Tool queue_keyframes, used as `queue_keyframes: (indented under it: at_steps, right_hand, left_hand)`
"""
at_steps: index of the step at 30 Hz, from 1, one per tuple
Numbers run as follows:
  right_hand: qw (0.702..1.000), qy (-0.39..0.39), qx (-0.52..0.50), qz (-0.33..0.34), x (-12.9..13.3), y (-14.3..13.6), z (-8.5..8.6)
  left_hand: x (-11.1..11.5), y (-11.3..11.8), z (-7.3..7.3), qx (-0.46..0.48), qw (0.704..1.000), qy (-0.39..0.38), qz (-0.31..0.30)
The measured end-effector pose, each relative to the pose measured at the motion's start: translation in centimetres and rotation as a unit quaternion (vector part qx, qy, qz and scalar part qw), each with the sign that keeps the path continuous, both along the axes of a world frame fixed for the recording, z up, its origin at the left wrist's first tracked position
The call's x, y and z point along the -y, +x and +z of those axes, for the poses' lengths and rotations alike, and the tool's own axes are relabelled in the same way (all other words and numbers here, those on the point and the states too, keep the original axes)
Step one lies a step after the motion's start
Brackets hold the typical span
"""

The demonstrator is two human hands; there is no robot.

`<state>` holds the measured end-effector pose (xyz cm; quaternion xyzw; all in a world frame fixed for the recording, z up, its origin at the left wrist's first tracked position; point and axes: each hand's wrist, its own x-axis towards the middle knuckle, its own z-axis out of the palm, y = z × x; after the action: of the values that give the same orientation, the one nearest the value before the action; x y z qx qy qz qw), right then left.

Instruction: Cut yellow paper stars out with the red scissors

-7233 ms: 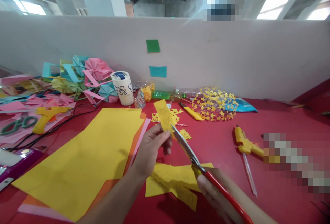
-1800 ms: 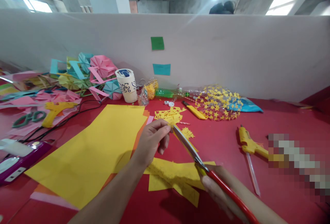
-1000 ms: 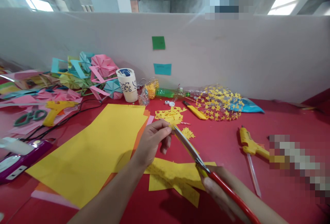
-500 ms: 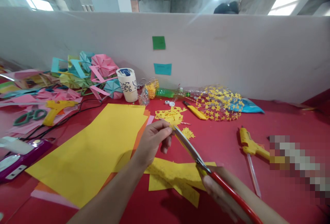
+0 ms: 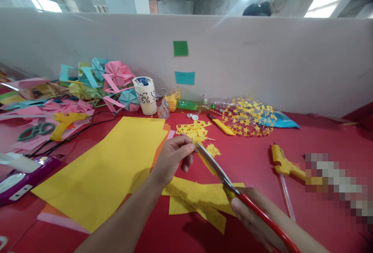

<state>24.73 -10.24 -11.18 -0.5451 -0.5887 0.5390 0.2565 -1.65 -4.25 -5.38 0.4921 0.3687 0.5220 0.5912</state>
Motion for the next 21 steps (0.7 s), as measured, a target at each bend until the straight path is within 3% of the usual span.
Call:
queue_keyframes:
  at_steps: [11, 16, 21]
  right_hand:
    - [0.999, 0.009, 0.017, 0.038, -0.3, 0.2, 0.2]
    - [0.998, -0.026, 0.023, 0.050, -0.2, -0.5, 0.4]
    - [0.998, -0.047, 0.022, 0.022, 0.7, -1.0, 0.4]
  left_hand:
    - [-0.1, -0.1, -0.1, -0.005, 1.000, -0.009, 0.003]
    - [-0.1, -0.2, -0.3, -0.007, 1.000, -0.011, 0.003]
    - [-0.1, -0.3, -0.2, -0.012, 1.000, -0.006, -0.001]
